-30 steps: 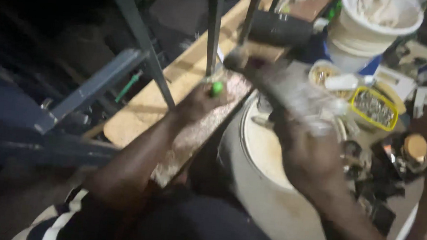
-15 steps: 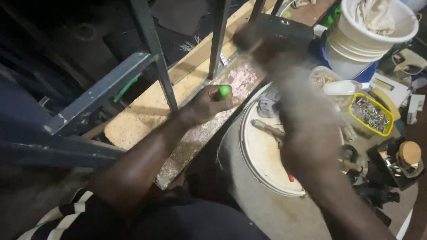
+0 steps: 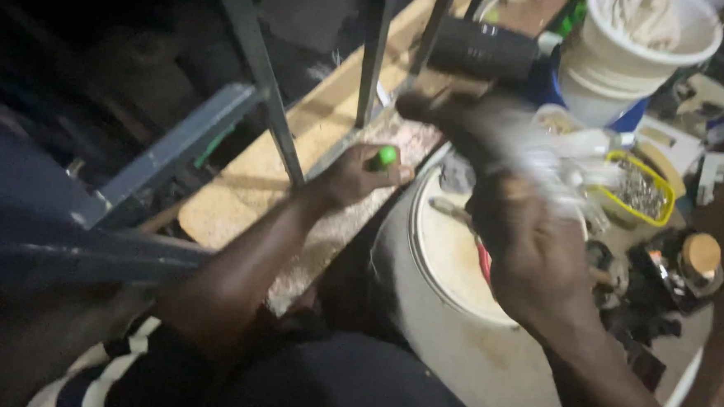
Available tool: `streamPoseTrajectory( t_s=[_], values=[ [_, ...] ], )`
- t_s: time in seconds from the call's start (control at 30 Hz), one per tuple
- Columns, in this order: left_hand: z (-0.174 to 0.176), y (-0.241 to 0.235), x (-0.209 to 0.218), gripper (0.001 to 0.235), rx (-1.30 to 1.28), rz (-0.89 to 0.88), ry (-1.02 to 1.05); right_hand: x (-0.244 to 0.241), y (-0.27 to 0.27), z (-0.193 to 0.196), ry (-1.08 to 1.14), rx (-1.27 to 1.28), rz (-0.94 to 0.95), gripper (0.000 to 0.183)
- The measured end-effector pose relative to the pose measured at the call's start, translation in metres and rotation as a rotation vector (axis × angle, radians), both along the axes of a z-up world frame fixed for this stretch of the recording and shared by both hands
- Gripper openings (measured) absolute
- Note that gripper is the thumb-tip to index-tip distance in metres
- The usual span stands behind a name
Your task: Repairing or assembling a brass fixture using various hand tools including a hammer, screwdriver, and pliers.
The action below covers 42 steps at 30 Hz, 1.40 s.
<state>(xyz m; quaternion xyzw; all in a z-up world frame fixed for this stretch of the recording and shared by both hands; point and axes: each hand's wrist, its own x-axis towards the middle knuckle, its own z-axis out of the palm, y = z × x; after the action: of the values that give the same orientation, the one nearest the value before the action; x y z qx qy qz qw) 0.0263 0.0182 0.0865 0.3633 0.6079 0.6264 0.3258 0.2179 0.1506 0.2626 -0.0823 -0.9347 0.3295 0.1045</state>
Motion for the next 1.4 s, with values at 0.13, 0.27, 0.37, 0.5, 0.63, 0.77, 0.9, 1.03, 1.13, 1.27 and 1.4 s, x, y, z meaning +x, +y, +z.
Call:
streamPoseTrajectory(
  t_s=[0.13, 0.27, 0.37, 0.5, 0.63, 0.77, 0.9, 1.03, 1.13, 1.27, 1.4],
  values=[
    [0.006, 0.012, -0.011, 0.032, 0.046, -0.053, -0.016, -0.001, 0.012, -0.028, 0.151, -0.253, 0.045, 0.038],
    [-0.006, 0.011, -0.012, 0.009, -0.116, -0.026, 0.018, -0.004, -0.006, -0.004, -0.213, -0.133, -0.151, 0.045],
    [-0.027, 0.014, -0.013, 0.018, -0.035, -0.093, 0.005, 0.002, 0.006, -0.031, 0.039, -0.028, -0.021, 0.051],
    [-0.021, 0.019, -0.017, 0.031, -0.027, -0.054, -0.043, 0.001, 0.016, -0.037, -0.087, 0.120, -0.084, 0.051],
    [-0.015, 0.010, -0.014, 0.037, -0.040, -0.027, -0.096, 0.028, 0.013, -0.023, 0.151, -0.464, -0.005, 0.062],
    [-0.010, 0.009, -0.012, 0.033, 0.037, -0.100, -0.020, 0.034, 0.012, -0.035, 0.071, -0.446, -0.227, 0.054],
    [-0.003, 0.015, -0.007, 0.033, -0.034, -0.090, -0.098, 0.021, -0.011, -0.025, 0.278, -0.566, -0.197, 0.053],
    [0.000, 0.018, -0.009, 0.010, -0.024, -0.099, -0.184, 0.002, -0.006, -0.027, 0.254, 0.134, 0.180, 0.043],
    [-0.013, 0.011, -0.014, 0.008, -0.238, -0.121, 0.114, 0.006, -0.011, -0.024, -0.203, -0.247, -0.251, 0.041],
    [-0.013, 0.017, -0.010, 0.026, -0.266, -0.114, 0.143, 0.011, 0.000, -0.055, 0.043, -0.027, -0.131, 0.038],
    [-0.019, 0.007, 0.001, 0.010, -0.126, -0.097, 0.032, 0.035, 0.007, -0.086, 0.099, -0.104, -0.146, 0.040]
  ],
)
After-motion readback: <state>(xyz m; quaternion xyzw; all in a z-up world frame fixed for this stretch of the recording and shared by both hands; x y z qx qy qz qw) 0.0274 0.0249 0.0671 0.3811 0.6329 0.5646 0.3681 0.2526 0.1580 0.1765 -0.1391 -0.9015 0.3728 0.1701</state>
